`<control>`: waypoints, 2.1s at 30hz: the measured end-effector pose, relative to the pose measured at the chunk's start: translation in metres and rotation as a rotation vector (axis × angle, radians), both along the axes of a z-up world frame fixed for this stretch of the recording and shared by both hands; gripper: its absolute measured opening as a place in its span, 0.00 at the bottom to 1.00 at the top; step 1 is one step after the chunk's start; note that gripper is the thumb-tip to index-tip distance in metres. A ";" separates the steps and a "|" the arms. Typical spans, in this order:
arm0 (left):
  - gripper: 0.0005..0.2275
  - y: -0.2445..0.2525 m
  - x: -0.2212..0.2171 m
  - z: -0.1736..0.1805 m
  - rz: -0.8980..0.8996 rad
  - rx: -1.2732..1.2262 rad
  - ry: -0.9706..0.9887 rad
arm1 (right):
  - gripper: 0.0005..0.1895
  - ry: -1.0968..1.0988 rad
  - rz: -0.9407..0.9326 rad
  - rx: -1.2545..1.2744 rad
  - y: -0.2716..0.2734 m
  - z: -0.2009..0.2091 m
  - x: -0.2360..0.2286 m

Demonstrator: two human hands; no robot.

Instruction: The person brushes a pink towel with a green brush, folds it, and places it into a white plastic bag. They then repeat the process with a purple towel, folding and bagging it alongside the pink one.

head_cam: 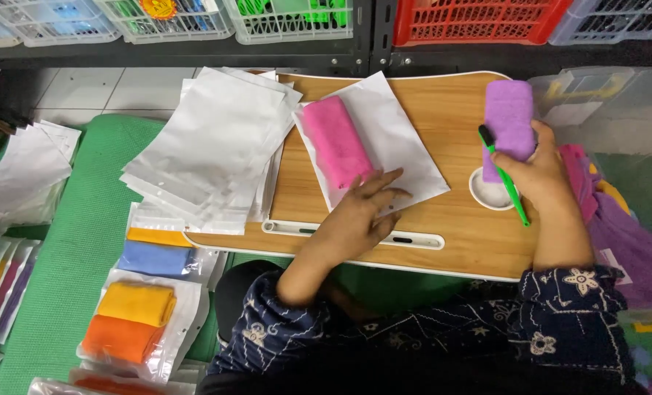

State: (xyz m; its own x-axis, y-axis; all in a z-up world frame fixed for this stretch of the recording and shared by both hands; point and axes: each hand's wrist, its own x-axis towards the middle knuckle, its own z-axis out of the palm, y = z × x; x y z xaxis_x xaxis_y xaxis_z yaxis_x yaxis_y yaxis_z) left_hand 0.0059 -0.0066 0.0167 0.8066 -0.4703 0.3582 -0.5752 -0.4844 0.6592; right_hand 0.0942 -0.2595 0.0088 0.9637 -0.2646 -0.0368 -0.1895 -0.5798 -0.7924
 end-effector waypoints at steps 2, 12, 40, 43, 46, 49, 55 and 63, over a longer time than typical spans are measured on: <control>0.12 -0.012 0.015 0.010 0.004 -0.064 0.139 | 0.34 -0.055 0.037 0.015 0.004 -0.001 0.001; 0.38 -0.080 0.100 -0.023 0.152 -1.213 1.042 | 0.37 -0.056 0.507 0.792 0.023 -0.005 -0.006; 0.08 -0.063 0.085 -0.025 0.448 -1.042 0.013 | 0.20 -0.344 0.229 0.373 0.001 -0.036 0.003; 0.17 -0.064 0.080 -0.021 0.201 -1.294 0.312 | 0.24 -0.545 0.372 -0.415 0.000 -0.044 0.011; 0.24 -0.065 0.080 -0.023 0.091 -1.284 0.339 | 0.28 -0.481 0.315 -0.767 0.002 -0.046 0.012; 0.24 -0.066 0.083 -0.028 0.028 -1.257 0.338 | 0.22 -0.545 0.380 -0.749 -0.003 -0.054 0.017; 0.26 -0.067 0.081 -0.031 -0.092 -1.198 0.379 | 0.13 -0.753 0.340 -0.588 0.011 -0.029 0.006; 0.18 -0.077 0.074 -0.037 -0.075 -0.944 0.361 | 0.16 -0.363 0.352 0.815 0.038 -0.030 -0.001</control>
State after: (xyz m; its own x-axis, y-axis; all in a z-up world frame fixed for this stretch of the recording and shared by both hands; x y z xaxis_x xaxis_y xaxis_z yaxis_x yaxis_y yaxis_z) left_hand 0.0796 -0.0839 -0.0200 0.9201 -0.1749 0.3505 -0.2736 0.3535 0.8945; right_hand 0.0934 -0.2219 -0.0213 0.9720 0.0172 0.2345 0.2265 0.1991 -0.9534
